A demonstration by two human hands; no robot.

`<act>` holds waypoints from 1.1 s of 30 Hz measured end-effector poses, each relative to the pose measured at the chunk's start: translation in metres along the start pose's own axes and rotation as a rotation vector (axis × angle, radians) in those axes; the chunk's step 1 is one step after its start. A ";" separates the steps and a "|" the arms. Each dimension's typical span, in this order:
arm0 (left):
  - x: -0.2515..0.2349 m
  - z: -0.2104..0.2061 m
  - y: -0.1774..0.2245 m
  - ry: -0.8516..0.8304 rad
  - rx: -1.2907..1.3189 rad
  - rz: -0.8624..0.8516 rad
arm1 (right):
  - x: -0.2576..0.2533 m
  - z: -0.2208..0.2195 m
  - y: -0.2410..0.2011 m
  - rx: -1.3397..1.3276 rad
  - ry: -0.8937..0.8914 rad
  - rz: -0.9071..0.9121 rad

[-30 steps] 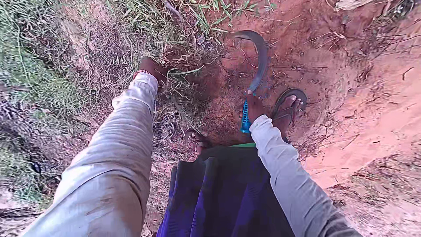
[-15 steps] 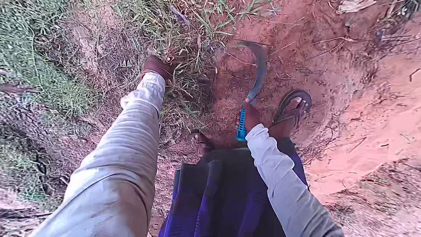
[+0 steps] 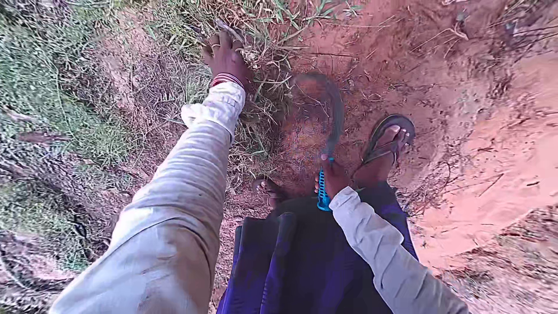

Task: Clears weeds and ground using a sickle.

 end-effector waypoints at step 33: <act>-0.034 -0.116 0.081 -0.272 -0.504 -0.504 | -0.105 -0.030 -0.016 0.064 -0.168 -0.093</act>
Point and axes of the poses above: each hand's wrist, its own x-axis away from the middle knuckle, its own z-axis out of the back of the hand, y = z × x, the point moved 7 cm from there along -x, towards the middle knuckle, and after that the axes turned 12 degrees about z, right-handed, at the moved point
